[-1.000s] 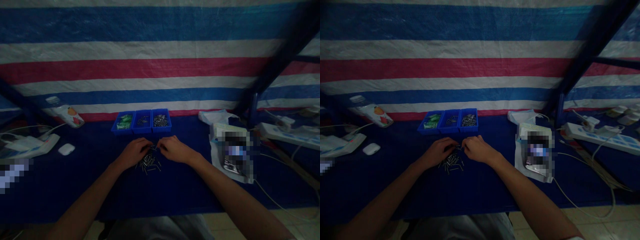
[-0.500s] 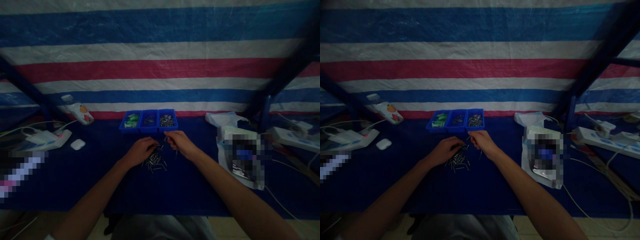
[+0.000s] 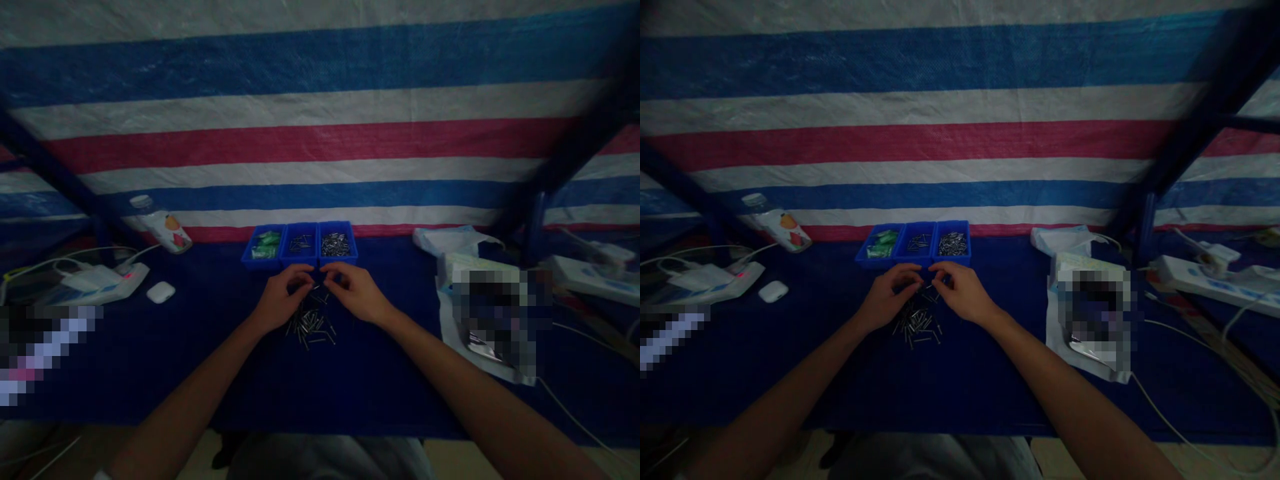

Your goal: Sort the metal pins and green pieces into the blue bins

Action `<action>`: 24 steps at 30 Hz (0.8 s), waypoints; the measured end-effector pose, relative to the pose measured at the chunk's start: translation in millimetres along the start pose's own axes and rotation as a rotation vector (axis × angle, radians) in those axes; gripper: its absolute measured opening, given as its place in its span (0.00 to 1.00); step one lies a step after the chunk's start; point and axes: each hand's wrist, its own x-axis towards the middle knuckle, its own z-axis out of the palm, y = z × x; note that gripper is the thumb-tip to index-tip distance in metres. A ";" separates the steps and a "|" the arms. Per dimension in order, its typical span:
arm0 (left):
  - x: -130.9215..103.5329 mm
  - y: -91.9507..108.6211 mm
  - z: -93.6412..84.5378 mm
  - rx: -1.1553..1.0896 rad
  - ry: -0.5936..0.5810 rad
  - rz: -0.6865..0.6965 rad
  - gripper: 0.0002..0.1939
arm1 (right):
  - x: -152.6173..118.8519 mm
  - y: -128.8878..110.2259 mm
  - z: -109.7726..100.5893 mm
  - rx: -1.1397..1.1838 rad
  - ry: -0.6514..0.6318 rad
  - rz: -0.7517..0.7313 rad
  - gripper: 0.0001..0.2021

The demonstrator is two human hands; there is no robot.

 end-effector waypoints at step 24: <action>5.6 2.6 -9.0 -0.391 0.193 -0.119 0.17 | 4.9 -15.2 2.2 0.489 0.135 0.237 0.17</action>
